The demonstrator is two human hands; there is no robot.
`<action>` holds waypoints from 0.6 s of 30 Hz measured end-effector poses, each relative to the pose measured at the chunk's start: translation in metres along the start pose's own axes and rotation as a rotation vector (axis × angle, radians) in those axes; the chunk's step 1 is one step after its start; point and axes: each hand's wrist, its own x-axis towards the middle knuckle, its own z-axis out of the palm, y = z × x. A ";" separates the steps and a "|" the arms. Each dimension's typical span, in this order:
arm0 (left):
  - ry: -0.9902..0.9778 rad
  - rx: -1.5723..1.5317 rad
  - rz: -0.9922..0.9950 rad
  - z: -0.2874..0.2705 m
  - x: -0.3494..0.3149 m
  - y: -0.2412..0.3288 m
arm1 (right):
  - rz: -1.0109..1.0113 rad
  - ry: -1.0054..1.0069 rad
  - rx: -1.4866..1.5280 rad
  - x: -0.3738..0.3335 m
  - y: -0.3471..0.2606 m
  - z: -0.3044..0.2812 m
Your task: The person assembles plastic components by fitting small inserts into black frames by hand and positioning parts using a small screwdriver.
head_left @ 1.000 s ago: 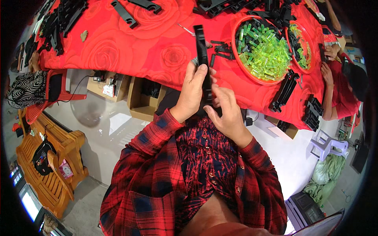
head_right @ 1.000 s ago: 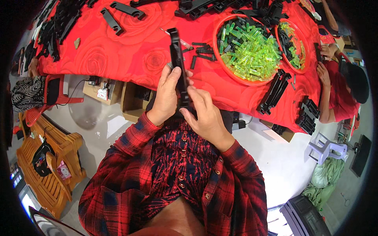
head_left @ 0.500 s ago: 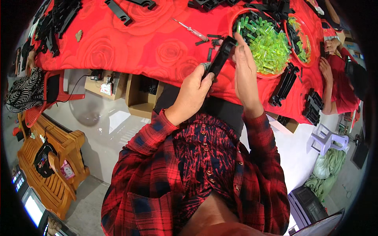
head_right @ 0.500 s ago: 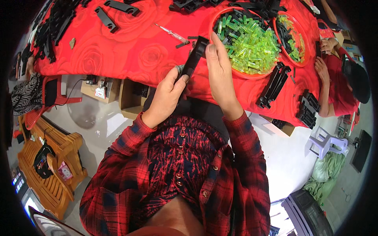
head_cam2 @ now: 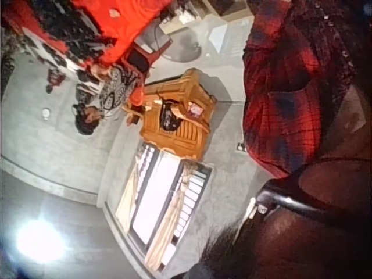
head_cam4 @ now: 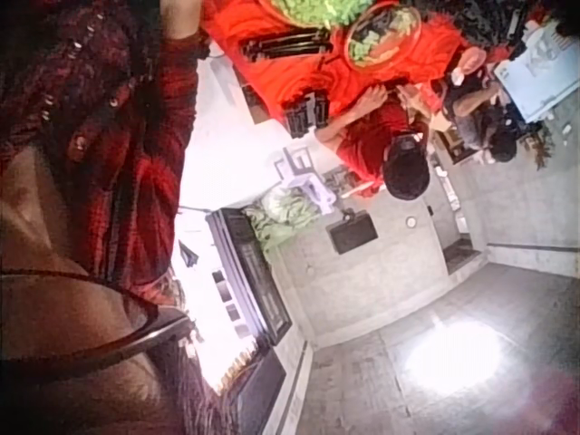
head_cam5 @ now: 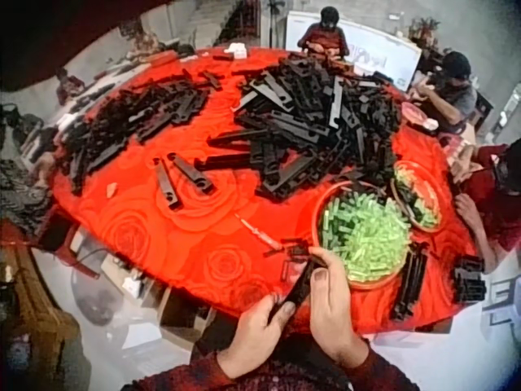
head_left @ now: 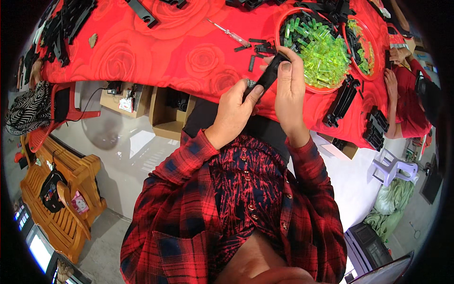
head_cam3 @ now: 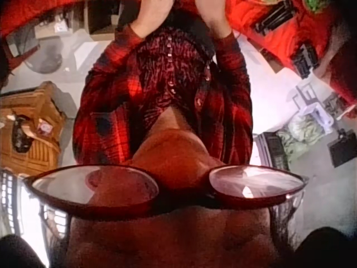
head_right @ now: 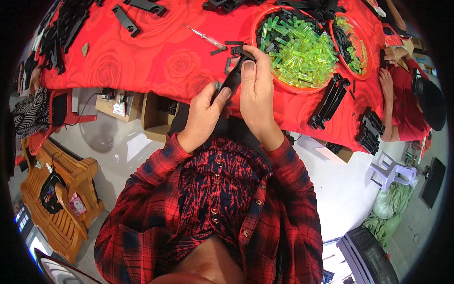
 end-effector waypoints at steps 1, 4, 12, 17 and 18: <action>0.004 -0.052 -0.011 0.000 -0.001 0.000 | 0.000 -0.002 0.040 -0.002 -0.001 0.001; -0.011 -0.130 -0.047 -0.004 -0.001 0.001 | -0.055 0.012 -0.036 -0.005 -0.002 0.001; -0.105 -0.061 -0.066 -0.009 0.000 -0.012 | -0.089 0.101 -0.273 -0.018 0.006 0.004; -0.196 -0.259 -0.193 -0.020 0.002 -0.017 | -0.083 -0.025 -0.382 -0.005 0.000 0.005; -0.202 -0.256 -0.195 -0.024 0.002 -0.015 | -0.047 -0.082 -0.209 0.003 0.004 0.004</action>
